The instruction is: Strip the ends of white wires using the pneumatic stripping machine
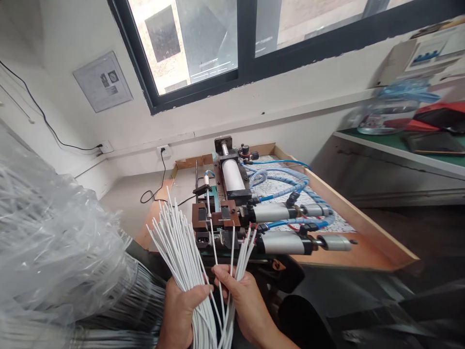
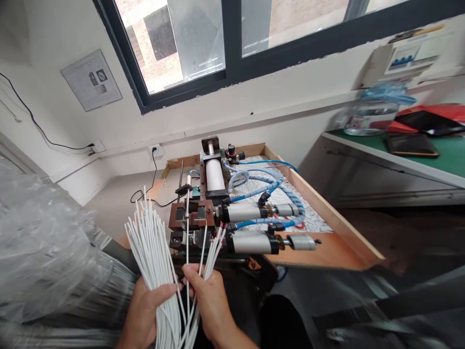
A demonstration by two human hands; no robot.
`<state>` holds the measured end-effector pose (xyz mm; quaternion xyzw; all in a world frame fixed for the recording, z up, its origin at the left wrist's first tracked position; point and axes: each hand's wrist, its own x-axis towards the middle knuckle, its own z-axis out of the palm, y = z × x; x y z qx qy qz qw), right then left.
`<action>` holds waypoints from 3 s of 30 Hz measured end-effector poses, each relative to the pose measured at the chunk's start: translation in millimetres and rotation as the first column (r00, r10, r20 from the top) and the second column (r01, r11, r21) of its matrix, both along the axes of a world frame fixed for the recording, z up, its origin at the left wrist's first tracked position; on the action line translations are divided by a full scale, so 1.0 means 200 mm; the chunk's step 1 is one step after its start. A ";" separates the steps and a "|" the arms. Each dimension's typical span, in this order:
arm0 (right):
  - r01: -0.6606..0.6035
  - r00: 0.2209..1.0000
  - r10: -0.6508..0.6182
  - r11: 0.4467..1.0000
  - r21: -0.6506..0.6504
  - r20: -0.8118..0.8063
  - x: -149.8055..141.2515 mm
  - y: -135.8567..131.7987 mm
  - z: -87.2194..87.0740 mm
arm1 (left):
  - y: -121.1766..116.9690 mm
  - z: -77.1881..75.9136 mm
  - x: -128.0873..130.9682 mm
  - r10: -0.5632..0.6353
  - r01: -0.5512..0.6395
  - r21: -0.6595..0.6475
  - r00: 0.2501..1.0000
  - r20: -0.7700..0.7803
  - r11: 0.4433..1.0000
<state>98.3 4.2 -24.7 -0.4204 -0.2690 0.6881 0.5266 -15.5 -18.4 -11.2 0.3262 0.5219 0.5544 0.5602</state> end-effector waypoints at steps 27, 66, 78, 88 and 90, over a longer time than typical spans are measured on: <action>0.098 0.980 -0.115 0.989 -0.113 -0.159 -0.03 0.08 -0.01 | 0.05 0.08 -0.01 0.118 -0.119 -0.029 0.993 -0.020 0.992; -0.052 0.992 0.051 0.999 -0.005 -0.113 -0.03 0.03 0.04 | 0.03 0.05 0.01 0.013 -0.014 0.031 0.999 0.043 0.999; 0.053 0.980 -0.081 0.987 -0.151 -0.181 -0.04 0.09 0.04 | 0.07 0.07 0.01 0.084 -0.084 0.004 0.996 0.038 0.996; -0.128 0.976 0.123 0.992 -0.014 -0.179 -0.04 0.04 0.02 | 0.06 0.08 0.01 0.046 -0.046 0.040 0.999 0.010 0.998; -0.028 0.994 0.030 0.999 0.020 -0.106 -0.04 0.03 0.01 | 0.06 0.08 0.00 0.068 -0.067 0.037 0.997 -0.021 0.997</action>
